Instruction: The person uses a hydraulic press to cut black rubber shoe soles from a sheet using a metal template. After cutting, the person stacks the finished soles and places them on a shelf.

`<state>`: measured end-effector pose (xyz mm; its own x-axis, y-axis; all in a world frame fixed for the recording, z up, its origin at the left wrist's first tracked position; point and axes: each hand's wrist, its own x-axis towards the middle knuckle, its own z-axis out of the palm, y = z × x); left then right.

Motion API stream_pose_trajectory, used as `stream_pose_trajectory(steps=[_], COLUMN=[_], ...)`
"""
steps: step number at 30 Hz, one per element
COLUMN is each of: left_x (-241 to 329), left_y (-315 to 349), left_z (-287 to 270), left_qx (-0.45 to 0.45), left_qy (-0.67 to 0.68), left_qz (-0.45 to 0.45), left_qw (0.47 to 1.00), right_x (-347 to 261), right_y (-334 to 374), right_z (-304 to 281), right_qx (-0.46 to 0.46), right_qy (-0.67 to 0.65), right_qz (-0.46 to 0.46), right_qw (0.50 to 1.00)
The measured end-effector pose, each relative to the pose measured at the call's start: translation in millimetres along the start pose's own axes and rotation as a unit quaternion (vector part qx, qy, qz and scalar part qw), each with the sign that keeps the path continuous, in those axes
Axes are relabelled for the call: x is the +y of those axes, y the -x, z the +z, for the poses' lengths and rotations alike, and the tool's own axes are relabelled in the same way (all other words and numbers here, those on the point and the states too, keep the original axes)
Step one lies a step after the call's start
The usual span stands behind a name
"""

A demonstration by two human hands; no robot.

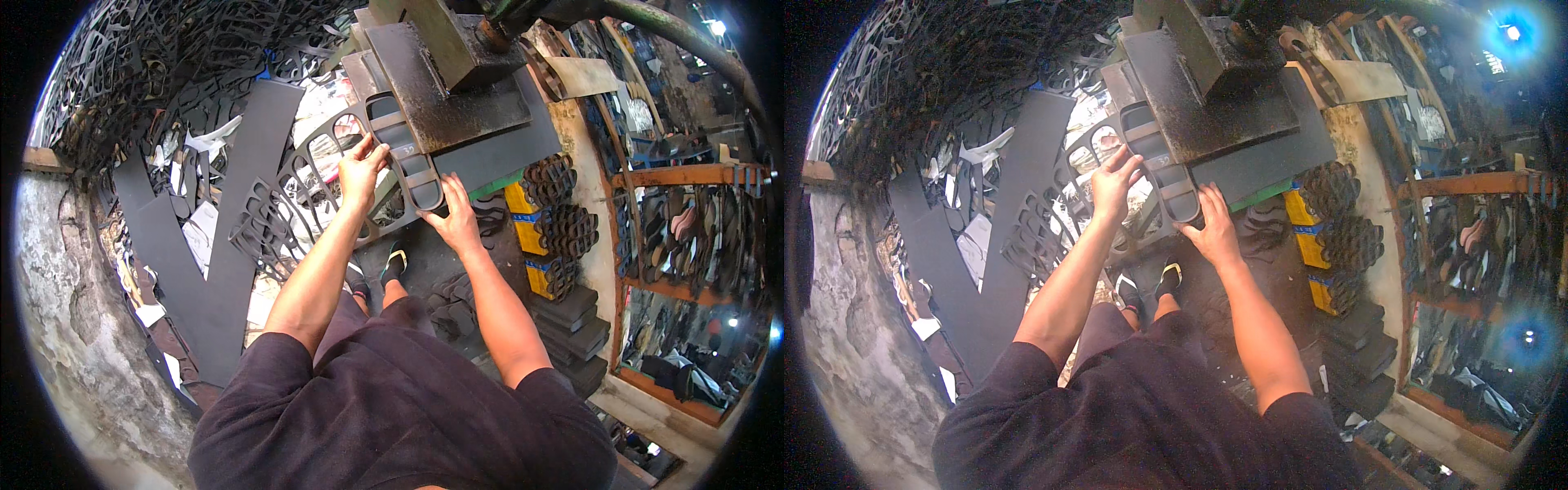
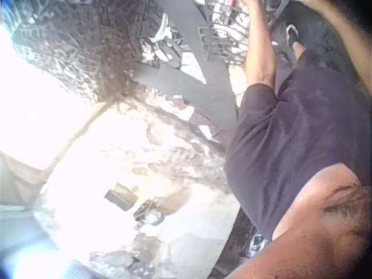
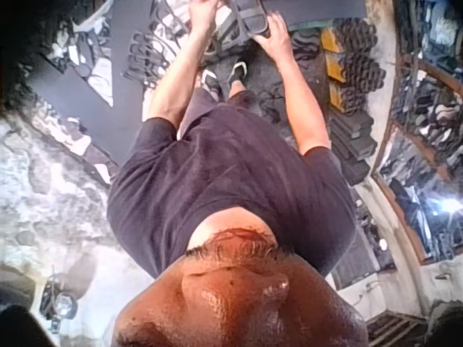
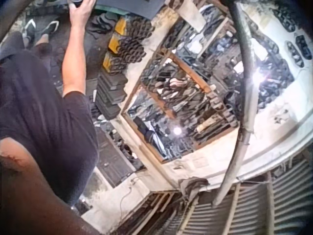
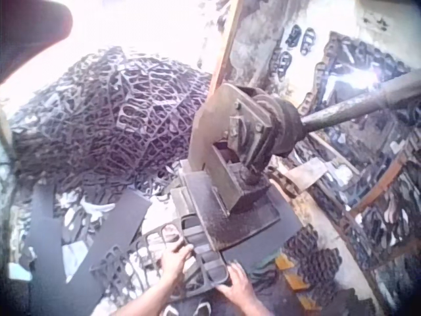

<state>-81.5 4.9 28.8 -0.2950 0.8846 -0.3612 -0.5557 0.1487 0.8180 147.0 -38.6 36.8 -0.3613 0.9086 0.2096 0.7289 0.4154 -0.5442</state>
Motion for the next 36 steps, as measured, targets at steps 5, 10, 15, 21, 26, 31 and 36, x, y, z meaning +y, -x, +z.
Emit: stream_pose_trajectory(steps=[5, 10, 15, 21, 26, 31, 36], left_x=[-1, -14, -15, -27, 16, 43, 45], left_y=[3, -3, -21, -40, -46, -76, -86], left_z=[0, 3, 31, -26, -37, 1, 28], left_qx=[-0.004, 0.005, -0.038, 0.214, 0.077, 0.022, 0.141], left_qy=[0.018, 0.024, -0.005, -0.228, 0.008, -0.026, -0.183], left_qz=[0.008, 0.008, 0.016, 0.005, -0.120, -0.058, 0.163], left_qw=[1.000, 1.000, 0.999, 0.950, 0.990, 0.998, 0.959], right_x=[5, 16, 53, 75, 104, 124, 131], right_y=[3, 6, 2, -33, -63, -111, -117], right_z=[0, -20, -41, -52, -59, -74, -54], right_qx=[-0.009, -0.036, -0.030, -0.011, 0.014, -0.024, -0.046], right_qy=[0.001, 0.020, 0.186, 0.194, 0.161, 0.130, 0.142], right_qz=[0.014, 0.041, 0.111, 0.165, 0.196, 0.240, 0.193], right_qw=[1.000, 0.998, 0.976, 0.967, 0.967, 0.962, 0.970])
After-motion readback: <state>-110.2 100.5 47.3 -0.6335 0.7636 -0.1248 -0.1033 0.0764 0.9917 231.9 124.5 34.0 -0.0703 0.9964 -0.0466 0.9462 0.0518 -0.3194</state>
